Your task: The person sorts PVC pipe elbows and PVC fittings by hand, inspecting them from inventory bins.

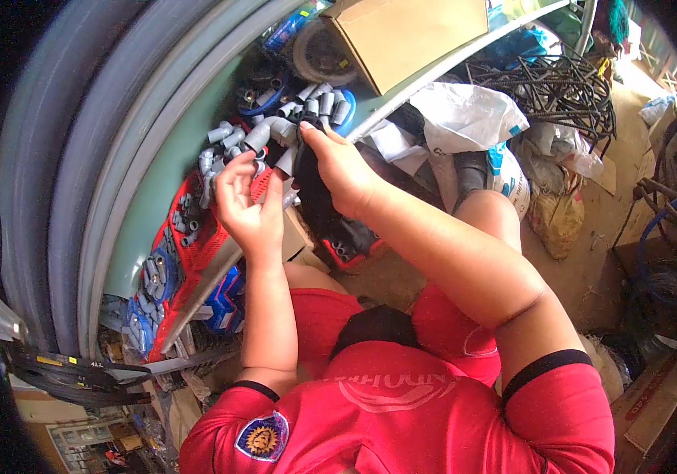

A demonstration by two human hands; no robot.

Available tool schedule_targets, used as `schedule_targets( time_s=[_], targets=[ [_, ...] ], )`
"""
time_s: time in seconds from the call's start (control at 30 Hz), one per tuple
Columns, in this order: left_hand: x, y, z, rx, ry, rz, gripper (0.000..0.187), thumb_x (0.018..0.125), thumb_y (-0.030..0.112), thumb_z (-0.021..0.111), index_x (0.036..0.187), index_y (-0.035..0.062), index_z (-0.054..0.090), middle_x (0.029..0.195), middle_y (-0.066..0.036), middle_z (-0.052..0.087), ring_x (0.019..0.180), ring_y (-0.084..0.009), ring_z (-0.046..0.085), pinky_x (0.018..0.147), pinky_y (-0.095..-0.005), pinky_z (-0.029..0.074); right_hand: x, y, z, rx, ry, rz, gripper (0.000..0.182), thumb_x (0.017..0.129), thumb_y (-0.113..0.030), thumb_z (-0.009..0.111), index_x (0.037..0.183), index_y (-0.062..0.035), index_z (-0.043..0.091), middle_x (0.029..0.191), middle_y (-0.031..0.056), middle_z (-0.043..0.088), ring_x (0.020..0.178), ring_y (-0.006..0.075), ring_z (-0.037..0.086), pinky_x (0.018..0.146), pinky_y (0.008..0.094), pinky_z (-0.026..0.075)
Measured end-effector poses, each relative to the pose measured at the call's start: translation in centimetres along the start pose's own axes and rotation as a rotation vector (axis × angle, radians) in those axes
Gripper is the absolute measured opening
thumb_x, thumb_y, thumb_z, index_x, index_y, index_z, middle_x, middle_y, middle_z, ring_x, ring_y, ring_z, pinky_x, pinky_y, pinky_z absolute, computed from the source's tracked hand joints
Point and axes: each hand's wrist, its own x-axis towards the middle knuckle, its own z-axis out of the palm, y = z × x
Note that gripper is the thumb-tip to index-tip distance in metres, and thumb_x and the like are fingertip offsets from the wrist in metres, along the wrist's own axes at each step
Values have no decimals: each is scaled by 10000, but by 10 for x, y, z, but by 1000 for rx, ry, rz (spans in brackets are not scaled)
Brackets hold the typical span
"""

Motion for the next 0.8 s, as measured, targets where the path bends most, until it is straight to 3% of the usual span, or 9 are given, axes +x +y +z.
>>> schedule_targets(
  time_s=[0.03, 0.13, 0.17, 0.3, 0.43, 0.53, 0.6, 0.67, 0.8],
  targets=[
    [0, -2, -3, 56, -61, 41, 303, 833, 4, 753, 1090, 12, 592, 1276, -203, 606, 1172, -286, 600, 1009, -399, 468, 2, 3, -1, 41, -10, 16, 338, 1012, -367, 525, 1157, -78, 621, 980, 91, 697, 820, 197, 672, 693, 343, 540],
    [2, 11, -13, 233, -277, 177, 183, 850, 47, 736, 1006, 16, 647, 1336, -249, 572, 1195, -338, 596, 1034, -422, 446, 2, 2, 0, 92, -22, 75, 375, 1031, -381, 467, 1170, -81, 642, 995, 90, 704, 851, 208, 687, 753, 352, 559],
    [3, 16, -11, 180, -299, 145, 176, 847, 78, 726, 1002, 10, 680, 1375, -272, 539, 1220, -380, 581, 1044, -438, 432, 1, 1, -1, 99, -21, 96, 396, 1039, -387, 441, 1179, -81, 649, 1001, 89, 707, 863, 212, 693, 781, 356, 568],
    [4, 20, -22, 334, -543, 75, 326, 803, 9, 712, 1128, -3, 686, 1410, -276, 505, 1257, -374, 564, 1038, -421, 444, 3, -2, -7, -17, 27, 130, 421, 1038, -419, 438, 1163, -73, 645, 990, 92, 703, 806, 209, 685, 729, 357, 567],
    [0, 21, -21, 107, -507, -151, 331, 778, -26, 711, 1108, -14, 696, 1399, -275, 518, 1216, -339, 601, 1004, -407, 469, 0, -4, -2, -318, 83, 27, 482, 1026, -440, 462, 1160, -9, 632, 911, 113, 689, 731, 206, 649, 662, 336, 522],
    [-10, 6, -28, 218, -490, -33, 319, 787, -23, 713, 1106, -29, 693, 1385, -277, 534, 1159, -313, 636, 957, -380, 503, 3, -16, -6, -685, 171, -169, 569, 1020, -489, 448, 1148, 40, 614, 868, 136, 684, 739, 208, 646, 681, 373, 520],
    [-18, 2, -24, 243, -438, -42, 296, 790, -17, 710, 1086, -31, 699, 1358, -268, 559, 1092, -303, 667, 909, -367, 526, 9, -38, -18, -677, 161, -146, 452, 1020, -446, 503, 1061, -6, 603, 802, 81, 637, 625, 156, 600, 556, 306, 504],
    [-30, -8, -19, 233, -386, -114, 276, 783, -10, 706, 1059, -21, 711, 1329, -253, 586, 1014, -304, 702, 863, -360, 540, 18, -55, -30, -564, 270, -243, 440, 1026, -440, 479, 1023, -16, 598, 783, 91, 641, 596, 181, 598, 548, 321, 510],
    [-80, -69, -1, 126, -524, -456, 500, 789, -36, 666, 1280, 1, 582, 1297, -214, 597, 956, -275, 717, 746, -350, 572, 9, -94, -46, -341, 383, -345, 483, 1014, -492, 426, 1072, -53, 619, 750, 121, 664, 558, 195, 609, 534, 352, 484]
  ],
)
